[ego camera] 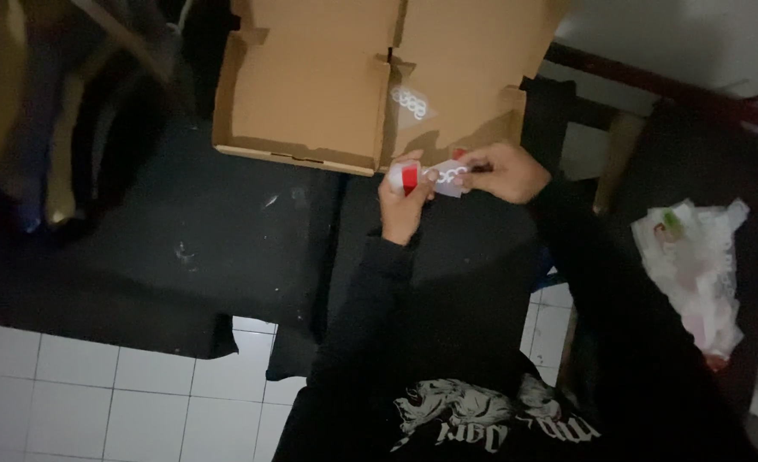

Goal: The person organizes various stickers and labels by hand into cardboard boxes and plastic bags.

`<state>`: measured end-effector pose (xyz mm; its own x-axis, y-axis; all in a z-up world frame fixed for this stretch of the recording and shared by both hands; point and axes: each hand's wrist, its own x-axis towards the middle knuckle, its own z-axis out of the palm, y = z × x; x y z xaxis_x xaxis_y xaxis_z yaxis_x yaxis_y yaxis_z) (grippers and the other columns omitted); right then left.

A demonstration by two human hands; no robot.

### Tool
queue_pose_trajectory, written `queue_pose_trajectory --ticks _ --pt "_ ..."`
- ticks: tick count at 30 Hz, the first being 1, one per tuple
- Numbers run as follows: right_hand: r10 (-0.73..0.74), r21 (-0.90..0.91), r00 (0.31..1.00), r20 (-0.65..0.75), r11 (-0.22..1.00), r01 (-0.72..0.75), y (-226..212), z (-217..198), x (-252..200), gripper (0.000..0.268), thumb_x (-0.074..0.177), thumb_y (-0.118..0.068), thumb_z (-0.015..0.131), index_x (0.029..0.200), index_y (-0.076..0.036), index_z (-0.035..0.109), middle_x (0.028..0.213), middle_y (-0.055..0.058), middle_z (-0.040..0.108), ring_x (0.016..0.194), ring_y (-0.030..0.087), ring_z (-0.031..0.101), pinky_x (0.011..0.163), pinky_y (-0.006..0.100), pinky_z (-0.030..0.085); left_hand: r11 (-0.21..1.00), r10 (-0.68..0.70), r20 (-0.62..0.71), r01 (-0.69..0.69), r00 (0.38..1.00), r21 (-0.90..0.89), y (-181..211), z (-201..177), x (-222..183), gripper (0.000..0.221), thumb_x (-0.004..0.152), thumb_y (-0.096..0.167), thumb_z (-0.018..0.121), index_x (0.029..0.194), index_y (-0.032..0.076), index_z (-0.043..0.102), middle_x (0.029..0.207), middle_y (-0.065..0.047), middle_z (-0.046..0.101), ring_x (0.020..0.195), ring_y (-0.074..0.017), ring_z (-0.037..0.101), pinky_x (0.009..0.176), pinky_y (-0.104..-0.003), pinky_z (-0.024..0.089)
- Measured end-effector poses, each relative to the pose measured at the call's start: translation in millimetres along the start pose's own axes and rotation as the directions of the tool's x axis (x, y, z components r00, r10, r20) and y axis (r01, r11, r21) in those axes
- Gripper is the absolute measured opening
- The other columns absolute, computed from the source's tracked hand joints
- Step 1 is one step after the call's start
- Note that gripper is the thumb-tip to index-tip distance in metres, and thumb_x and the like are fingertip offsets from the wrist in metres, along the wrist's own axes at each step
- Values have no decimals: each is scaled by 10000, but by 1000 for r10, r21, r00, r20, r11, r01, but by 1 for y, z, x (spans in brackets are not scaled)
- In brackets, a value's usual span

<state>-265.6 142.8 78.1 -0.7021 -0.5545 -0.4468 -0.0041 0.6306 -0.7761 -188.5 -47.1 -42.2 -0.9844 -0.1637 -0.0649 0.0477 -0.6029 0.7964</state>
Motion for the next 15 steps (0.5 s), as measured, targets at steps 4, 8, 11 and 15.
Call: queue_pose_trajectory --ticks 4,8,11,15 --pt "-252 -259 868 -429 954 150 -3 3 -29 224 955 -176 749 1084 6 769 950 130 760 879 188 700 774 339 543 997 -56 15 56 998 -52 2 -3 4 392 989 34 702 1354 -13 571 983 -137 748 676 -114 625 613 -246 522" --pt "-275 -461 789 -550 887 -13 -1 5 -40 182 992 -132 741 1104 8 776 972 170 749 853 202 700 758 341 548 976 -126 36 130 991 -176 7 -5 3 399 1038 99 543 1427 30 484 1064 -217 734 654 -155 627 558 -246 480" --pt "-120 -188 816 -565 982 15 5 4 -34 236 970 -143 746 1143 17 731 1013 151 766 879 180 731 786 326 569 943 -187 46 193 981 -271 3 -9 7 394 1003 96 433 1394 59 414 1075 -257 728 673 -220 672 561 -289 515" --pt "-181 -1 859 -479 979 205 15 -12 26 348 916 -128 763 1204 48 677 1098 149 763 992 179 735 833 313 583 932 -192 95 212 977 -295 -5 -13 5 318 1028 73 391 1316 -50 446 1142 -309 705 796 -308 696 665 -371 550"
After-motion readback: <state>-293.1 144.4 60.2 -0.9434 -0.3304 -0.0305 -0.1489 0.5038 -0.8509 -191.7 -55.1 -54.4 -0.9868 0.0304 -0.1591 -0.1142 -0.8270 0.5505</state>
